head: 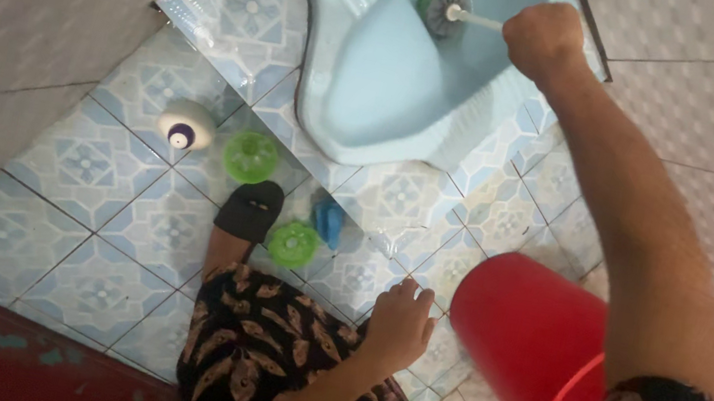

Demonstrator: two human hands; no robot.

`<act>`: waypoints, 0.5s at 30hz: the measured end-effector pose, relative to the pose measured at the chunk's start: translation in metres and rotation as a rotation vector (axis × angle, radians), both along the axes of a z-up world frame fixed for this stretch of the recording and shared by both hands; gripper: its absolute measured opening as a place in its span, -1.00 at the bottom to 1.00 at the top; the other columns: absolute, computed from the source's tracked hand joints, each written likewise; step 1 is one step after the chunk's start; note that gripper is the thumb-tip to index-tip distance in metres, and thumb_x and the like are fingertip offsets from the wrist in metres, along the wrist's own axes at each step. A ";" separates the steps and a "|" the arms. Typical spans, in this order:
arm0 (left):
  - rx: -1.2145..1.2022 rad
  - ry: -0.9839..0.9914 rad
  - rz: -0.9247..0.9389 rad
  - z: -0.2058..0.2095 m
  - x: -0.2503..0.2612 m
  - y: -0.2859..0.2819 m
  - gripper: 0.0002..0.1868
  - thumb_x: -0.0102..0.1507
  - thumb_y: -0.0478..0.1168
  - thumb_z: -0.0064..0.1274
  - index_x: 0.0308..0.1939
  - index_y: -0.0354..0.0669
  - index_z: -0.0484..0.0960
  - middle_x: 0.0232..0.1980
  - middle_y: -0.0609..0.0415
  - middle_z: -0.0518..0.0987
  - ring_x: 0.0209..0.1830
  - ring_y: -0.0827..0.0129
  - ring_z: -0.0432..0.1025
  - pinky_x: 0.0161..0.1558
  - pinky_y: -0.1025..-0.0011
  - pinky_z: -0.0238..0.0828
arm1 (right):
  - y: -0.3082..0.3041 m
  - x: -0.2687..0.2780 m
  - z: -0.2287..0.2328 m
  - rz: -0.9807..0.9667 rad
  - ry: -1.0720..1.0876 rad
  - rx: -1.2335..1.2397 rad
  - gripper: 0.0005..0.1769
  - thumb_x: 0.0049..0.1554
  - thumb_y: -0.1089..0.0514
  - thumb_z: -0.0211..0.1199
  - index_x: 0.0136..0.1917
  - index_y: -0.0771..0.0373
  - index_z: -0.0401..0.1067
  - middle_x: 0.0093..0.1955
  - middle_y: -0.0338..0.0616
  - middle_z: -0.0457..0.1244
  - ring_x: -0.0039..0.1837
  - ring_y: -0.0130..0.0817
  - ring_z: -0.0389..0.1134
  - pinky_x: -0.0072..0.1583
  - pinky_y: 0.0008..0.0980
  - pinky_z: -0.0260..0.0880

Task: The person scrubs a squat toilet with a long-handled brush, then scoops water from a red bucket with a white cup and pours it into the bowl to rinse. The person repeats the scrubbing and rinsing cycle several times.

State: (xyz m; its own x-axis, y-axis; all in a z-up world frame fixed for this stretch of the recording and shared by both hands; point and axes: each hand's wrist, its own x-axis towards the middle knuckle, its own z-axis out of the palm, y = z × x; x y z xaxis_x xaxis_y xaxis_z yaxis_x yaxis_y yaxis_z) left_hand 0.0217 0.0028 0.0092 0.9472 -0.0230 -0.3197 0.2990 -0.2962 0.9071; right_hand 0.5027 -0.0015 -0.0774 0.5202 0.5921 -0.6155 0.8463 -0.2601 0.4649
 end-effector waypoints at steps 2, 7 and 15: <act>-0.011 0.043 -0.017 0.000 0.001 0.000 -0.65 0.20 -0.17 0.21 -0.01 -0.25 0.51 0.00 -0.21 0.44 -0.03 -0.07 0.38 -0.05 0.01 0.30 | 0.014 0.000 0.006 0.211 -0.030 -0.071 -0.85 0.10 0.20 0.25 -0.27 0.09 0.60 -0.27 -0.22 0.41 -0.18 -0.22 0.45 -0.22 -0.22 0.35; 0.007 0.072 -0.023 -0.003 0.004 0.001 -0.66 0.21 -0.16 0.20 -0.03 -0.24 0.51 0.01 -0.21 0.45 -0.01 -0.08 0.38 -0.04 0.00 0.30 | 0.041 0.009 -0.019 0.605 -0.141 0.083 -0.88 0.05 0.18 0.27 -0.32 0.09 0.54 -0.30 -0.33 0.35 -0.10 -0.36 0.38 -0.06 -0.30 0.30; -0.007 0.054 0.013 -0.004 0.006 0.002 -0.68 0.21 -0.17 0.19 -0.06 -0.24 0.50 0.01 -0.22 0.44 0.01 -0.09 0.38 -0.05 -0.01 0.30 | 0.028 0.056 -0.022 0.790 -0.263 0.473 -0.92 0.09 0.22 0.16 -0.19 0.08 0.46 -0.17 -0.33 0.31 -0.09 -0.48 0.31 -0.04 -0.39 0.22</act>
State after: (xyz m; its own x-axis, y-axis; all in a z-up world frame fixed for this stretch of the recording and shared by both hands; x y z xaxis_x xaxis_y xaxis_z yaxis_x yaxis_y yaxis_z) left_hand 0.0275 0.0044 0.0057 0.9288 -0.0128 -0.3703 0.3514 -0.2859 0.8915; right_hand 0.5585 0.0267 -0.0992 -0.0487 0.9885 -0.1432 0.7414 0.1319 0.6580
